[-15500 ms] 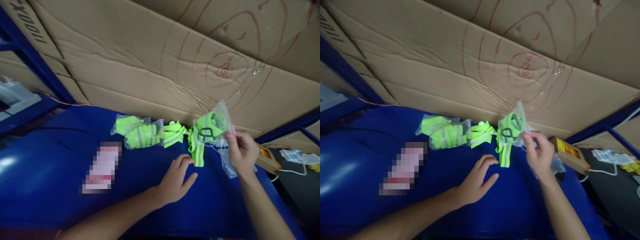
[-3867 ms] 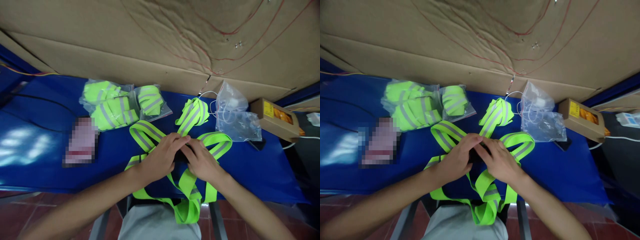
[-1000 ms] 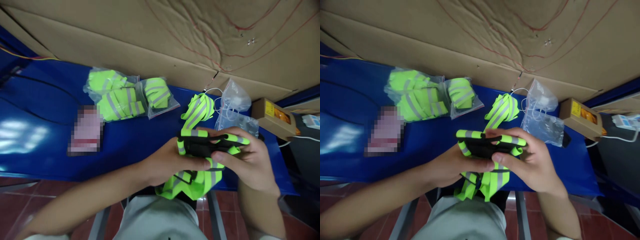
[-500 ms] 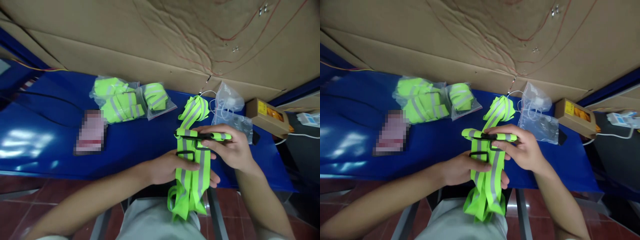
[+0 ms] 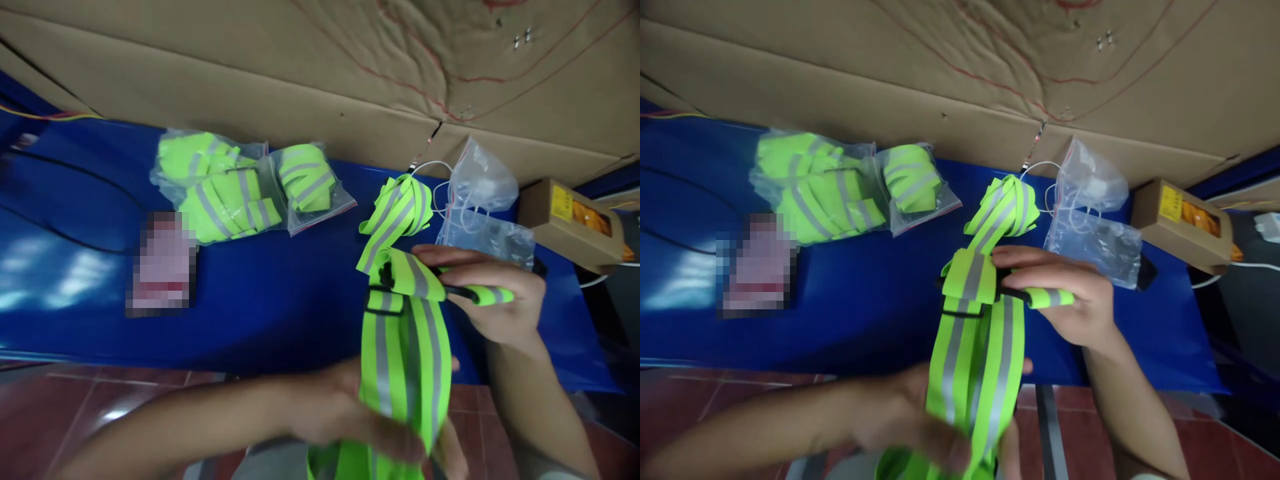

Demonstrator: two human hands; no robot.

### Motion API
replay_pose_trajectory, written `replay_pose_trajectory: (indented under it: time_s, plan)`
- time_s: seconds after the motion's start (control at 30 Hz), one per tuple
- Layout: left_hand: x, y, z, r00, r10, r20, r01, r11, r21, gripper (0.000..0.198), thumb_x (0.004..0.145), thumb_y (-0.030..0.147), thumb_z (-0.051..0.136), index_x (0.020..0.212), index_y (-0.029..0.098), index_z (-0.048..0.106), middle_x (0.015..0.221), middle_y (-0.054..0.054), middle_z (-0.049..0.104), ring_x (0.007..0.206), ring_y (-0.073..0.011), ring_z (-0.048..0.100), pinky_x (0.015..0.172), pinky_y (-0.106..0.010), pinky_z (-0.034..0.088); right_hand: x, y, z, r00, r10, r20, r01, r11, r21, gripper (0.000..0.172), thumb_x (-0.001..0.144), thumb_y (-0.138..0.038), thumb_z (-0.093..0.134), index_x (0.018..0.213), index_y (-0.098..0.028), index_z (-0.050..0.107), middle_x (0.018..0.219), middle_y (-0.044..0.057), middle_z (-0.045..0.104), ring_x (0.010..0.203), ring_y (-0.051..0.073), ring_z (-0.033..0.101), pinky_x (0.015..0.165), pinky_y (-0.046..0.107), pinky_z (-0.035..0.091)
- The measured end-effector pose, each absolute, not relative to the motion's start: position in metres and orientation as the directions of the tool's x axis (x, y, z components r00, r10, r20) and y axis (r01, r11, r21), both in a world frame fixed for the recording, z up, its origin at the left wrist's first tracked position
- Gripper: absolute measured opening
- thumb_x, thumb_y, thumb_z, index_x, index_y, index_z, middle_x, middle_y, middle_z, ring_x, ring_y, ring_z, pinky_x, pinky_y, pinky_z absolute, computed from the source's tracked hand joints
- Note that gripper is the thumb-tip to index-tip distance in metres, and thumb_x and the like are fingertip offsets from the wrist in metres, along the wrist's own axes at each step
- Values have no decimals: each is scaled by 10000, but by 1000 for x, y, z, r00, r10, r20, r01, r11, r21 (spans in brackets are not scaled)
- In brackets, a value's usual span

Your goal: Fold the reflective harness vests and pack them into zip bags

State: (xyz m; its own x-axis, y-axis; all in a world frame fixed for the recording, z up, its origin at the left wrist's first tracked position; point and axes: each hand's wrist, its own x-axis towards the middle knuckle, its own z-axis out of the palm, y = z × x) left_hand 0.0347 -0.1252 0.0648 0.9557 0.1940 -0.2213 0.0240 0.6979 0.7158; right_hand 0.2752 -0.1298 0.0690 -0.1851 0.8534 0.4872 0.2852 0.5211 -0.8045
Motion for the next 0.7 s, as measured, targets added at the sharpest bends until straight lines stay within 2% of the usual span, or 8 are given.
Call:
replay_pose_trajectory:
  time_s: [0.1, 0.17, 0.27, 0.37, 0.47, 0.57, 0.63, 0.7]
  plan:
    - [37, -127, 45, 929, 90, -360, 75, 905, 419, 321, 802, 353, 833, 1040, 142, 789, 1040, -102, 809, 971, -212, 790, 939, -327, 605, 281, -122, 65, -221, 830, 513, 337, 558, -758, 417, 903, -113, 741, 1238, -358, 776, 1263, 15, 773, 1227, 321, 717, 1082, 552, 592]
    - [39, -125, 34, 903, 106, -416, 67, 922, 380, 339, 760, 311, 866, 1030, 126, 778, 1084, -133, 801, 962, -222, 787, 891, -334, 615, 282, -119, 64, -205, 826, 525, 392, 561, -730, 402, 924, -117, 722, 1241, -357, 775, 1264, 16, 772, 1223, 305, 719, 1079, 529, 593]
    - [41, -123, 29, 891, 120, -438, 109, 880, 463, 432, 782, 354, 853, 1144, 140, 752, 1219, -157, 774, 1095, -267, 762, 970, -405, 600, 281, -119, 63, -219, 816, 536, 430, 573, -697, 384, 951, -141, 698, 1263, -355, 762, 1272, 19, 768, 1208, 287, 725, 1067, 500, 599]
    - [34, -126, 33, 833, 319, -453, 84, 735, 672, 613, 819, 422, 842, 1364, 212, 652, 1385, -132, 705, 1296, -293, 670, 1116, -466, 528, 282, -120, 60, -182, 801, 571, 509, 573, -642, 349, 968, -188, 688, 1271, -346, 755, 1287, 30, 760, 1194, 281, 728, 1061, 483, 598]
    - [10, -140, 38, 781, 489, -389, 21, 602, 798, 598, 950, 473, 699, 1508, 337, 530, 1494, -81, 633, 1412, -292, 580, 1145, -481, 519, 286, -116, 52, -182, 797, 576, 619, 548, -562, 309, 1006, -247, 636, 1285, -324, 743, 1321, 48, 743, 1225, 287, 710, 1092, 495, 573]
    - [-25, -167, 35, 755, 496, -429, 157, 499, 852, 553, 987, 420, 652, 1523, 386, 520, 1491, -79, 635, 1376, -306, 614, 1099, -483, 569, 289, -110, 42, -246, 779, 576, 672, 566, -477, 311, 1037, -266, 565, 1301, -291, 728, 1343, 70, 731, 1270, 296, 685, 1119, 521, 548]
    - [-45, -189, 27, 659, 614, -434, 251, 365, 897, 624, 957, 363, 688, 1546, 401, 486, 1461, -90, 654, 1282, -305, 677, 1015, -456, 624, 290, -106, 36, -247, 760, 601, 701, 568, -431, 322, 1037, -247, 541, 1300, -279, 725, 1342, 79, 732, 1282, 300, 678, 1123, 530, 542]
    - [-54, -209, 20, 585, 734, -345, 327, 175, 929, 654, 914, 320, 726, 1518, 424, 499, 1347, -77, 713, 1071, -264, 749, 938, -434, 653, 289, -103, 33, -195, 747, 636, 736, 540, -408, 330, 1031, -238, 530, 1291, -287, 726, 1328, 74, 738, 1269, 301, 686, 1115, 533, 547]
